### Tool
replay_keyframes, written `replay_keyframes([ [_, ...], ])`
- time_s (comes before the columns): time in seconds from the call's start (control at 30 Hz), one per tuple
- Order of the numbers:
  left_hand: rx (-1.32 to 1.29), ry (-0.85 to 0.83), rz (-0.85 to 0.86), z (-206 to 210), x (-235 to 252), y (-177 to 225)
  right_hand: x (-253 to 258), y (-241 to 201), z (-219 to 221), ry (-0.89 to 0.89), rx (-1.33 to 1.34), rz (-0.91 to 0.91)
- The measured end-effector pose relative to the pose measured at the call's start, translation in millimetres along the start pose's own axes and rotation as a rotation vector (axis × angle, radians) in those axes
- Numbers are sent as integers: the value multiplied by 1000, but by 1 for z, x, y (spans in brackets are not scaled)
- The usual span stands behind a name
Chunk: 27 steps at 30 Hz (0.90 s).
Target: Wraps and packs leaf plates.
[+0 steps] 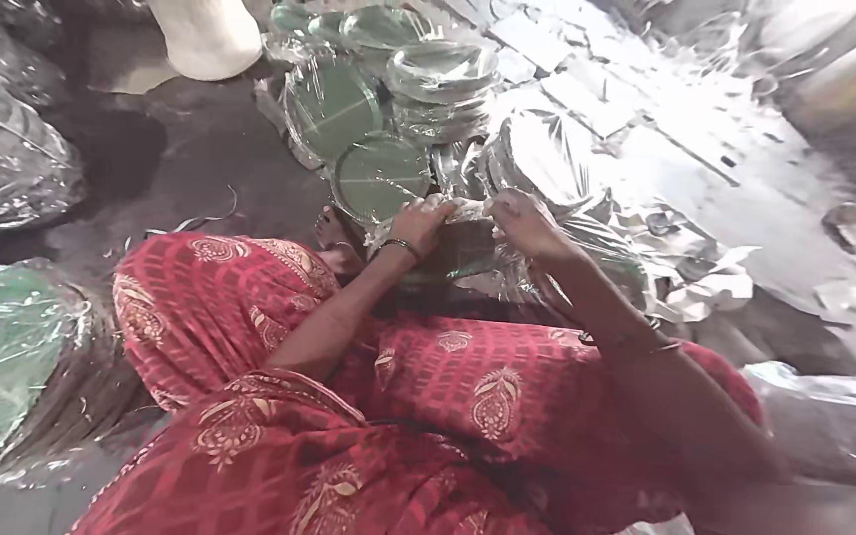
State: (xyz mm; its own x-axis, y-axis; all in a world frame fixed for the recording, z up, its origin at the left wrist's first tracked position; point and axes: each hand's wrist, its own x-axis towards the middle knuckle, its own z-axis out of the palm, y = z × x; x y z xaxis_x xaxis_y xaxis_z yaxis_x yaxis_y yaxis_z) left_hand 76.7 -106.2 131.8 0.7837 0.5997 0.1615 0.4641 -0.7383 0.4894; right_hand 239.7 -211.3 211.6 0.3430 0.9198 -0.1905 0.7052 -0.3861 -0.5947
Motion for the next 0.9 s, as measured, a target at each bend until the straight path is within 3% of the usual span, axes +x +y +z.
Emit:
replay_keyframes([
  [0.2,94,5,12,1,3,-6,-3,-1,4,35,-271,-109],
  [0.47,139,-12,26,-4,7,-9,-6,7,9,231,-869,-504],
  [0.7,149,-39,104,-8,4,-3,-22,5,12,175,-939,-576],
  [0.83,235,-29,261,-7,5,-10,-5,1,12,97,-848,-404],
  [0.9,272,-17,316,-8,6,-12,-7,13,13,129,-759,-440],
])
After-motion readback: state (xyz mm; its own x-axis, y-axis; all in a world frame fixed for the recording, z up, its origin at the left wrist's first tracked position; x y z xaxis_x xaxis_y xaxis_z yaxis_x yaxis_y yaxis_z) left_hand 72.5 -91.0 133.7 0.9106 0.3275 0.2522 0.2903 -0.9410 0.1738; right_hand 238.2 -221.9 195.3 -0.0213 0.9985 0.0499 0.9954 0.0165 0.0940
